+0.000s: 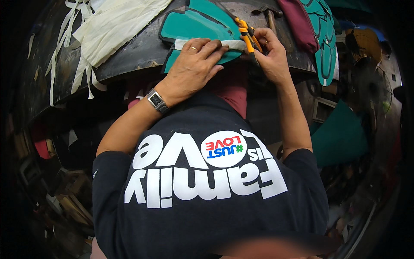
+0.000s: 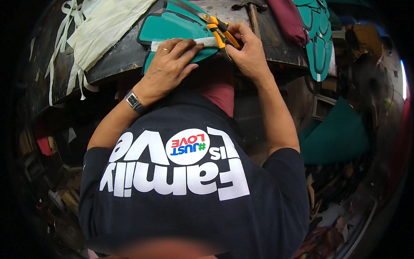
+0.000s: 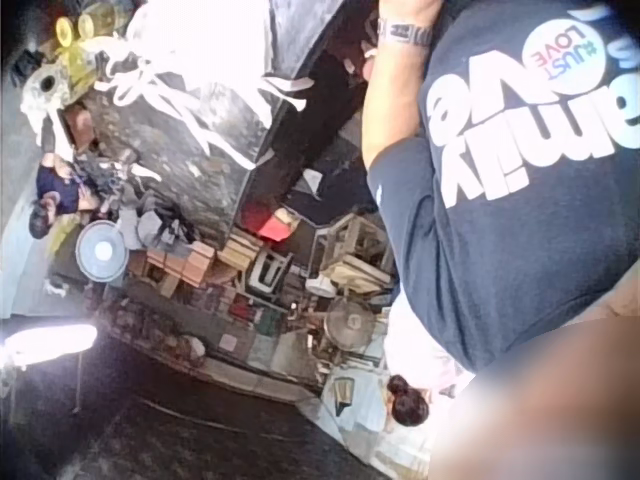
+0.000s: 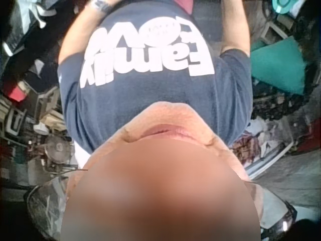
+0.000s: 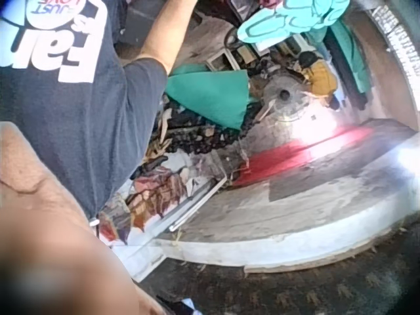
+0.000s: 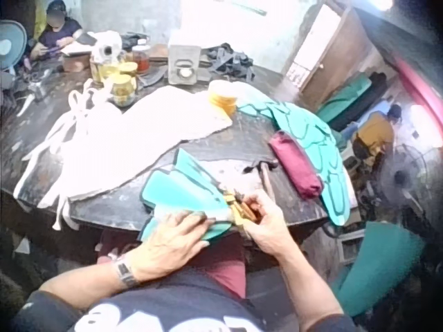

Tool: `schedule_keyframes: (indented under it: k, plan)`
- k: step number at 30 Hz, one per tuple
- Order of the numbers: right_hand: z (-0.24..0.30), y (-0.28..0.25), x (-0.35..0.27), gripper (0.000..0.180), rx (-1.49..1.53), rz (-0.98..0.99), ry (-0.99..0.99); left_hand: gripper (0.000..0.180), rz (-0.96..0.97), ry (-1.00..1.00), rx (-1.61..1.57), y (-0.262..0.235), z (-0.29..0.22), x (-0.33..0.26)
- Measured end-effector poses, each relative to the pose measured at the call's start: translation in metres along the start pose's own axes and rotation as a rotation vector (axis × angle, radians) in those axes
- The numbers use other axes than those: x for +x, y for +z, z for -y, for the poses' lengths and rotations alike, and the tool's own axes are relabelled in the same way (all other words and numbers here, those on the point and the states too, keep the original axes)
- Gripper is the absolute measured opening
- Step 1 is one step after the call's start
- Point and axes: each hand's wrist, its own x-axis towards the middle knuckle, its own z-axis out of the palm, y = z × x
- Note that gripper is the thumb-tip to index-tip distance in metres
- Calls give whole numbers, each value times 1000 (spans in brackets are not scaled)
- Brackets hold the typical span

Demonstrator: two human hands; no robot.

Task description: The person assembles a green sandal by attaching white straps to the sole using a hammer and scissors. They repeatedly position straps, cut them to length, and tap them into place on the sole.

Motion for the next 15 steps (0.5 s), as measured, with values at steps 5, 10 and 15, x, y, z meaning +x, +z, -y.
schedule_keyframes:
  k: [5,10,15]
  plan:
    - [7,3,12,36,-12,75,-33,55,-4,-22,18,3,-2,-2]
    - [11,5,29,32,104,183,50,57,-9,-14,-4,4,-1,-2]
    - [12,2,37,35,147,256,171,59,-2,-27,6,6,-1,-4]
